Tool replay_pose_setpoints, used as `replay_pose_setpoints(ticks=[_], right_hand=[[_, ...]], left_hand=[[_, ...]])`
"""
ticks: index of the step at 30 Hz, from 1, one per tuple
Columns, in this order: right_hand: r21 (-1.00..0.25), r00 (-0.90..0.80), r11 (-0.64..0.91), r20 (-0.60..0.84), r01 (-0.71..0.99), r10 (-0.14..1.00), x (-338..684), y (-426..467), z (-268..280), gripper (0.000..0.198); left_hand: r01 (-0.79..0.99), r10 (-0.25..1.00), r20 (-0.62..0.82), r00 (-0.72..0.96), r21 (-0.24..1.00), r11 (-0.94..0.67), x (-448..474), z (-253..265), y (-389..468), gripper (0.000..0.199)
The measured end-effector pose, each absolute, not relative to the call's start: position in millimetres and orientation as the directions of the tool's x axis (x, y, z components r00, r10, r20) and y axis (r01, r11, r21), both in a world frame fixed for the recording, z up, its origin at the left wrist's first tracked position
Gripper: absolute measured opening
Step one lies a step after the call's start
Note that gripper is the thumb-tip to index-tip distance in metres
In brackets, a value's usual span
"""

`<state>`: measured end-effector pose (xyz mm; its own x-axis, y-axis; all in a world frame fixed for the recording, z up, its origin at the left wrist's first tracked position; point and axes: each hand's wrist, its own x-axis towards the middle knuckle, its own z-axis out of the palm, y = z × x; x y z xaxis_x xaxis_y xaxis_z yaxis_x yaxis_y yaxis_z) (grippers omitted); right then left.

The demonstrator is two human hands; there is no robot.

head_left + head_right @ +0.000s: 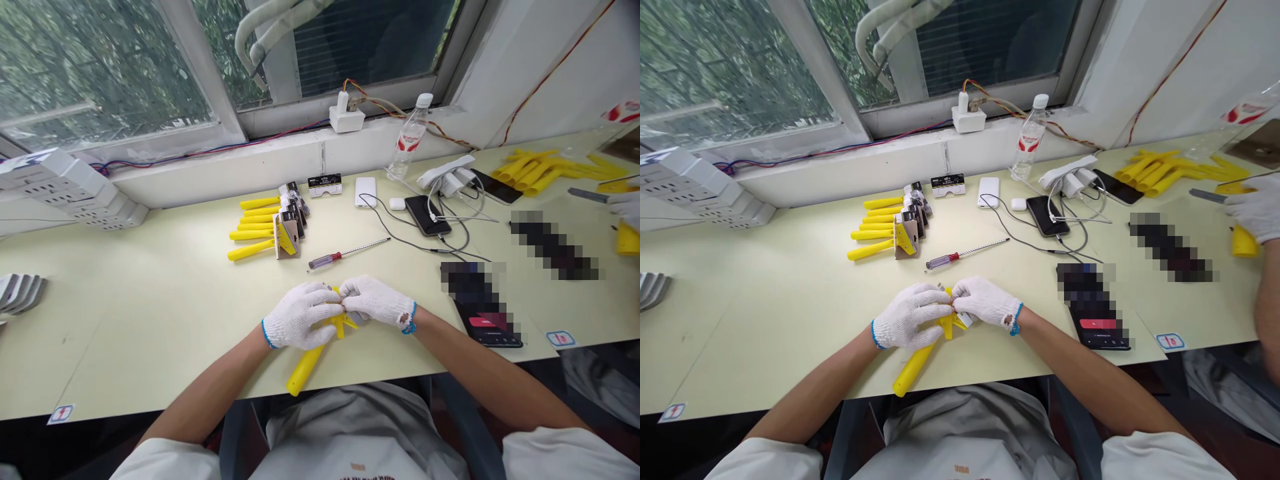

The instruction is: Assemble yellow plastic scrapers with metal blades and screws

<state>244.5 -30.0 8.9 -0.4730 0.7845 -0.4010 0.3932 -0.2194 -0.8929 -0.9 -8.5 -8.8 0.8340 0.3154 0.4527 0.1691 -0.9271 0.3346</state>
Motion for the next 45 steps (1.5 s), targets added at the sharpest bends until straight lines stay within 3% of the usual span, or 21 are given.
replay_pose_setpoints(ticks=[4,8,16,19,27,38,42,45], right_hand=[[-0.907,-0.479,-0.217,-0.381,0.361,0.791,245,-29,6,0.013],[-0.908,-0.463,-0.229,-0.381,0.351,0.800,244,-31,2,0.015],[-0.903,-0.368,-0.289,-0.398,0.317,0.840,242,-29,3,0.016],[-0.898,-0.333,-0.298,-0.402,0.323,0.853,241,-29,2,0.015],[-0.909,-0.358,-0.282,-0.384,0.306,0.851,241,-27,-14,0.022],[-0.895,-0.329,-0.355,-0.433,0.271,0.839,237,-32,12,0.018],[-0.908,-0.328,-0.312,-0.395,0.279,0.858,239,-29,1,0.012],[-0.914,-0.329,-0.290,-0.377,0.284,0.866,240,-27,-6,0.011]], left_hand=[[0.262,0.376,0.476,0.795,0.290,-0.920,0,-11,-9,0.024],[0.390,0.505,0.442,0.741,0.329,-0.860,-2,-15,-5,0.020],[0.533,0.691,0.365,0.624,0.446,-0.718,-5,-15,-1,0.034],[0.509,0.688,0.380,0.619,0.472,-0.719,-6,-21,0,0.036],[0.322,0.532,0.510,0.676,0.444,-0.836,-8,-38,2,0.028],[0.184,0.426,0.570,0.703,0.433,-0.883,-5,-20,-1,0.030],[0.193,0.482,0.524,0.702,0.512,-0.837,-2,-11,-4,0.023],[0.248,0.624,0.435,0.650,0.654,-0.715,1,-9,-9,0.018]])
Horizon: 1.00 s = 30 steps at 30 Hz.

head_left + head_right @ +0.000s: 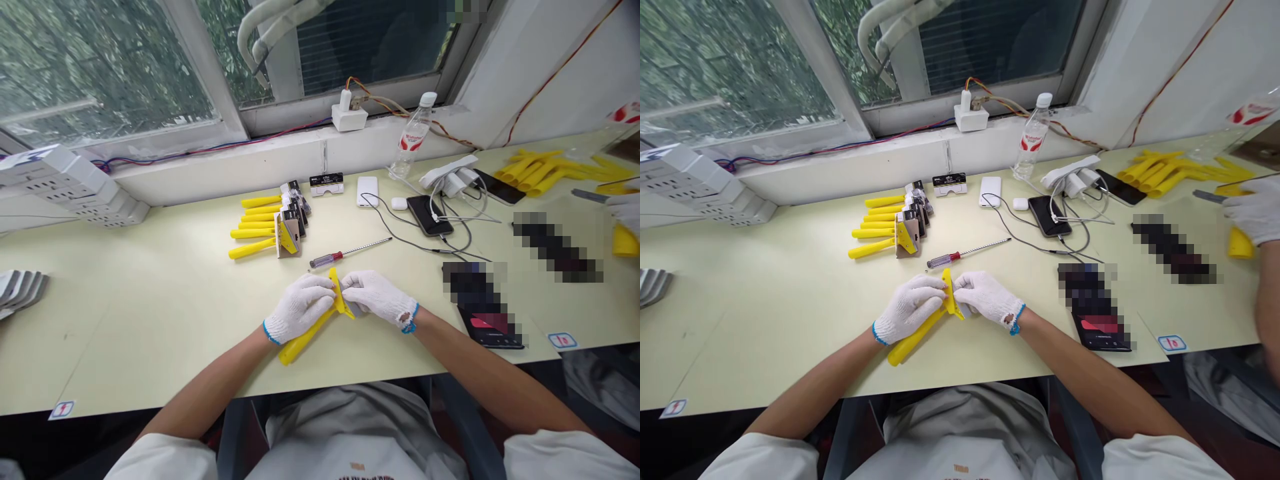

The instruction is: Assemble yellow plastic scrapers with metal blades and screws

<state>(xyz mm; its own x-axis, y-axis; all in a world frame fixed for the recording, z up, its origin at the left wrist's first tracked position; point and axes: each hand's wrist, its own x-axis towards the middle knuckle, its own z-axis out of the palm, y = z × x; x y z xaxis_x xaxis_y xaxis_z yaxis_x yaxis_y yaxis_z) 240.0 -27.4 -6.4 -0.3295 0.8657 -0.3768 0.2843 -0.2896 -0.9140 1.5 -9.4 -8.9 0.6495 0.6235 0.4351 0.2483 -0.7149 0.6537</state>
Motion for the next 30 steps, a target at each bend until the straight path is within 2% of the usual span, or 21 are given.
replay_pose_setpoints(ticks=[2,6,9,12,16,20,25,30], right_hand=[[-0.911,-0.331,-0.281,-0.377,0.303,0.865,239,-28,-6,0.012],[-0.904,-0.331,-0.276,-0.384,0.328,0.862,237,-31,3,0.012],[-0.899,-0.319,-0.265,-0.379,0.347,0.869,236,-32,5,0.015],[-0.907,-0.315,-0.249,-0.359,0.339,0.878,236,-33,3,0.016],[-0.923,-0.327,-0.234,-0.333,0.307,0.884,236,-34,-1,0.014],[-0.936,-0.338,-0.232,-0.316,0.265,0.887,236,-34,-6,0.014],[-0.941,-0.340,-0.245,-0.314,0.232,0.886,235,-34,-11,0.016],[-0.940,-0.330,-0.264,-0.325,0.219,0.886,234,-35,-7,0.019]], left_hand=[[0.291,0.717,0.375,0.588,0.728,-0.620,4,-10,-12,0.015],[0.381,0.827,0.294,0.480,0.779,-0.498,7,-13,-13,0.011],[0.440,0.896,0.133,0.424,0.835,-0.331,9,-13,-13,0.019],[0.463,0.916,-0.032,0.401,0.870,-0.172,10,-11,-15,0.026],[0.507,0.911,-0.076,0.406,0.848,-0.155,10,-6,-19,0.045],[0.565,0.903,-0.103,0.418,0.807,-0.170,8,-1,-19,0.042],[0.455,0.863,-0.134,0.486,0.882,-0.119,6,0,-16,0.032],[0.211,0.821,-0.191,0.538,0.973,0.088,9,0,-18,0.032]])
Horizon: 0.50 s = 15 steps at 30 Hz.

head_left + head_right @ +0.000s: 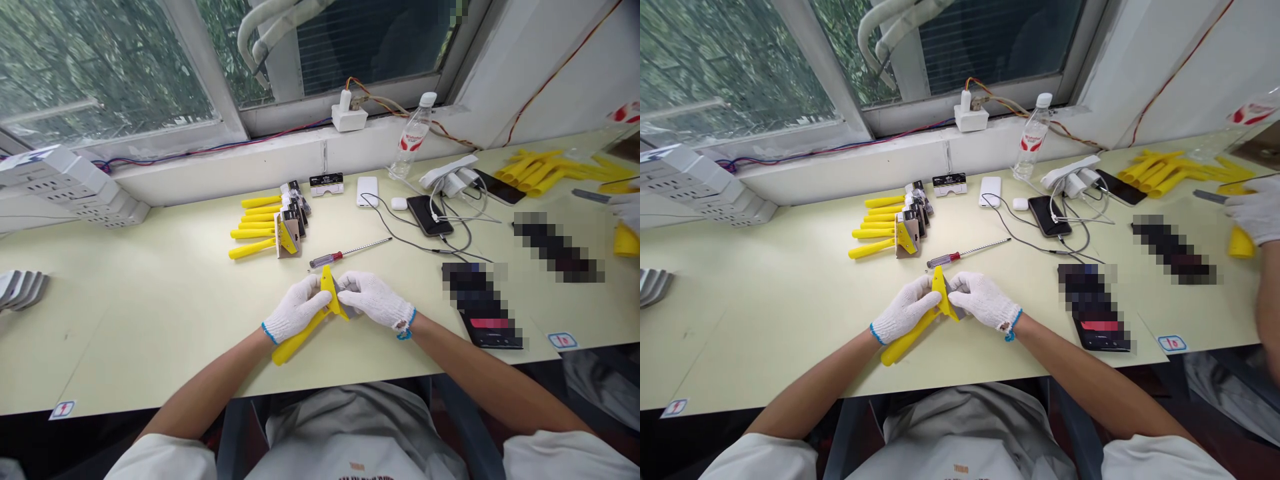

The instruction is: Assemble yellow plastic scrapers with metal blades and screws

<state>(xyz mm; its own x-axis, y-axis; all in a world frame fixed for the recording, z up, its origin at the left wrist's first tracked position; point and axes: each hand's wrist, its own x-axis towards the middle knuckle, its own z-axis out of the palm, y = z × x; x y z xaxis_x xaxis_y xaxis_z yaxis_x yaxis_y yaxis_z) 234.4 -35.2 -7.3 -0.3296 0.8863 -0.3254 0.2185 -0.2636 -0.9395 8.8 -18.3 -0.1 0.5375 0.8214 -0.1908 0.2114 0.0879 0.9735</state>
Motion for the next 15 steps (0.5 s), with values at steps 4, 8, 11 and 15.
replay_pose_setpoints(ticks=[4,8,11,15], right_hand=[[-0.939,-0.321,-0.255,-0.321,0.230,0.891,235,-35,-4,0.019],[-0.933,-0.345,-0.227,-0.318,0.279,0.883,237,-35,-1,0.016],[-0.940,-0.348,-0.195,-0.288,0.280,0.892,237,-34,-1,0.014],[-0.949,-0.347,-0.161,-0.253,0.272,0.903,238,-34,-1,0.011]], left_hand=[[0.062,0.712,-0.267,0.649,0.952,0.301,8,-2,-21,0.045],[-0.006,0.648,-0.275,0.710,0.918,0.396,6,-7,-19,0.050],[-0.043,0.645,-0.253,0.721,0.913,0.406,6,-10,-18,0.049],[-0.061,0.652,-0.260,0.712,0.902,0.427,7,-11,-18,0.050]])
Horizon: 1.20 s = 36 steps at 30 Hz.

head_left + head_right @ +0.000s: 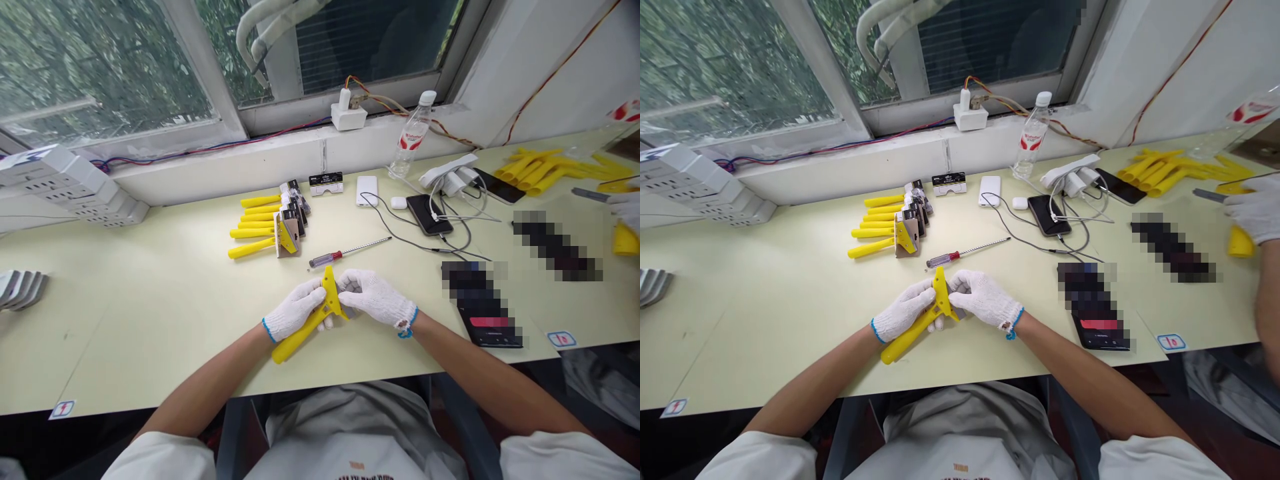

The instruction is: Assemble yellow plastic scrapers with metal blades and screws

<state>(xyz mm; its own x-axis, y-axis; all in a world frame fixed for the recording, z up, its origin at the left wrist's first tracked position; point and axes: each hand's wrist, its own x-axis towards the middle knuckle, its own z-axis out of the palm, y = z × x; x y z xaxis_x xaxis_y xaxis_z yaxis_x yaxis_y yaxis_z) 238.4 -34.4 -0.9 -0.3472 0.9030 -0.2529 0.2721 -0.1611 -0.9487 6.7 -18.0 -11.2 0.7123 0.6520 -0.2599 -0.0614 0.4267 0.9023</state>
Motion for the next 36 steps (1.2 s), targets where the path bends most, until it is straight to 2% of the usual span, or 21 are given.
replay_pose_setpoints(ticks=[13,21,26,31,36], right_hand=[[-0.929,-0.315,-0.214,-0.309,0.304,0.897,237,-34,10,0.017],[-0.928,-0.324,-0.237,-0.327,0.286,0.888,238,-35,7,0.014],[-0.934,-0.332,-0.191,-0.291,0.303,0.897,236,-35,10,0.016],[-0.926,-0.320,-0.230,-0.324,0.298,0.890,233,-36,13,0.017],[-0.926,-0.316,-0.215,-0.314,0.311,0.895,233,-37,8,0.014]], left_hand=[[-0.015,0.640,-0.273,0.718,0.914,0.406,8,-6,-16,0.047],[-0.054,0.623,-0.346,0.701,0.846,0.531,10,-1,-14,0.037],[-0.005,0.649,-0.347,0.678,0.880,0.476,12,-1,-15,0.036],[0.008,0.630,-0.320,0.708,0.895,0.445,11,-1,-14,0.033],[0.094,0.633,-0.312,0.709,0.931,0.354,8,0,-14,0.046]])
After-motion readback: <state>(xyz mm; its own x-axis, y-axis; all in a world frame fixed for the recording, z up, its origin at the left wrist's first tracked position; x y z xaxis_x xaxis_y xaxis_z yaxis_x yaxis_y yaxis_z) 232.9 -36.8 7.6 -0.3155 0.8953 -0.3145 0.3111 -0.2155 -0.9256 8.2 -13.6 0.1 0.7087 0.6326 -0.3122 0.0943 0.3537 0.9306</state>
